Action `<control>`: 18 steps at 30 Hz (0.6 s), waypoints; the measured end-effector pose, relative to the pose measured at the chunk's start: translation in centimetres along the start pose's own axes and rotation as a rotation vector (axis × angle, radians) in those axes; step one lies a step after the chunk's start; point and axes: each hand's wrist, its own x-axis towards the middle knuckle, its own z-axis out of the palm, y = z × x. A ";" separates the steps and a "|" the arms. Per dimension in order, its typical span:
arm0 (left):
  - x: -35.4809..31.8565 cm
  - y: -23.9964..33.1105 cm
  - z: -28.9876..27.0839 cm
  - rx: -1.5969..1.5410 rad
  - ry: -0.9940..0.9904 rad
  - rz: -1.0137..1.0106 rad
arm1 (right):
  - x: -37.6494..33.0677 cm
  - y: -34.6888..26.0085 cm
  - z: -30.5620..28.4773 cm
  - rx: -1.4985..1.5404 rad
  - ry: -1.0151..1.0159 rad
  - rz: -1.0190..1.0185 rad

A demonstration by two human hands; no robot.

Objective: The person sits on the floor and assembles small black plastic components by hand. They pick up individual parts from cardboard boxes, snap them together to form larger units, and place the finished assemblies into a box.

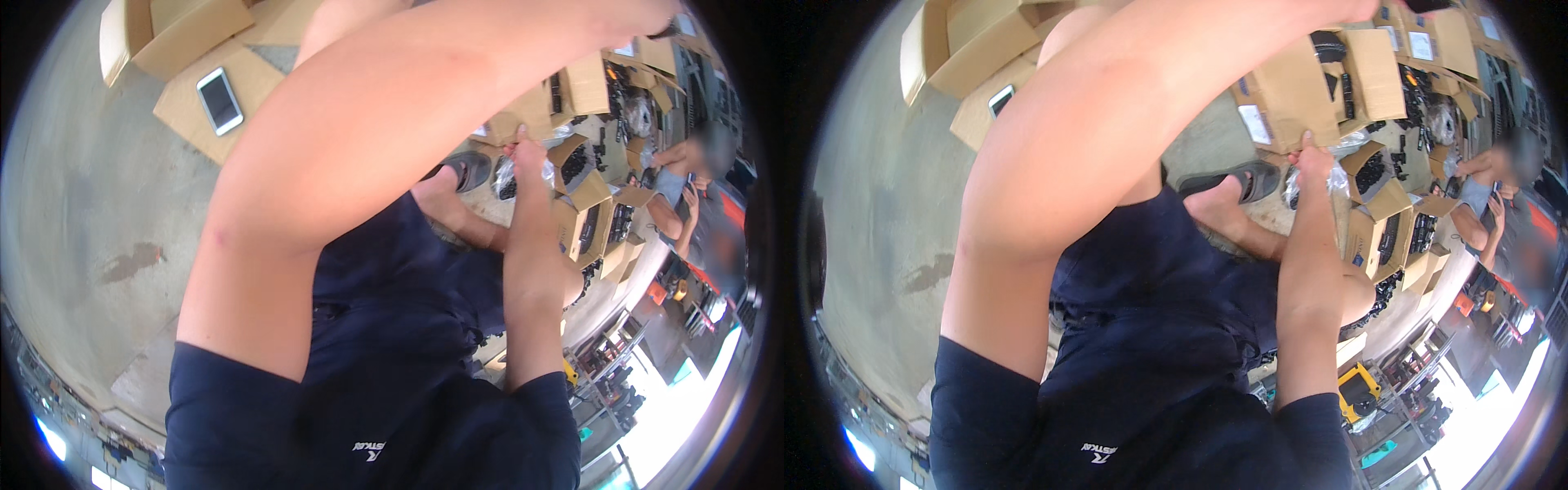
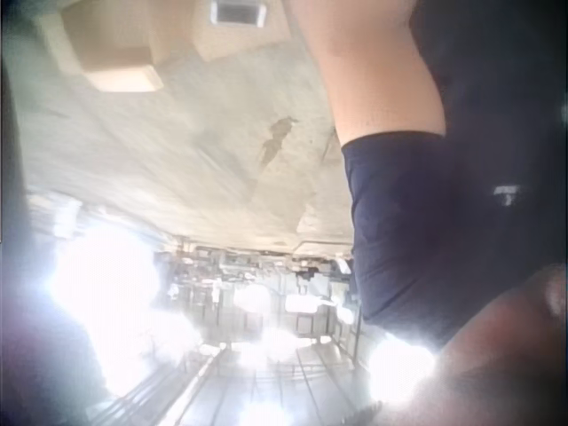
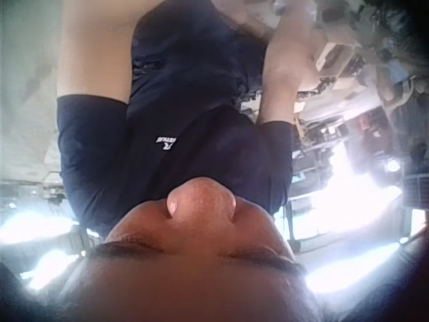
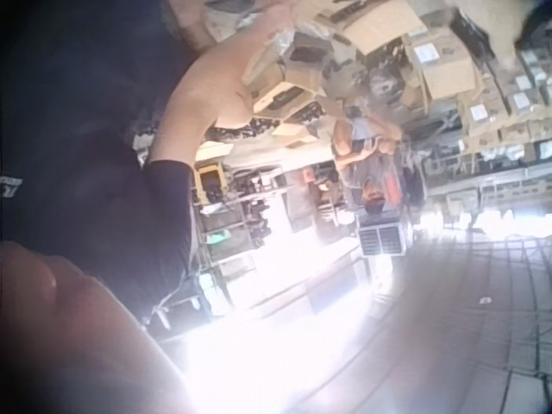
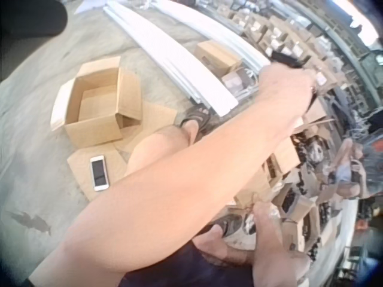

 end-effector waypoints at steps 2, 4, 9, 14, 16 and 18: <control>0.5 -0.4 -0.1 -0.010 -0.052 -0.091 | -0.5 -0.4 -0.2 -0.002 -0.020 -0.009; 1.2 -0.9 -0.4 -0.041 -0.140 -0.166 | -1.3 -1.0 0.1 -0.015 -0.056 -0.026; 0.7 -0.8 1.4 0.183 -0.102 -0.286 | -4.6 2.3 -2.2 -0.722 -0.064 -0.707; 0.5 -5.1 2.9 0.188 -0.174 -0.370 | -9.8 -1.0 -2.0 -0.895 -0.226 -0.960; -0.5 -6.8 3.6 0.178 -0.238 -0.356 | -8.5 -3.0 -2.9 -0.940 -0.295 -0.889; -1.2 -8.0 4.4 0.213 -0.246 -0.482 | -7.0 -5.4 -3.9 -0.909 -0.344 -0.788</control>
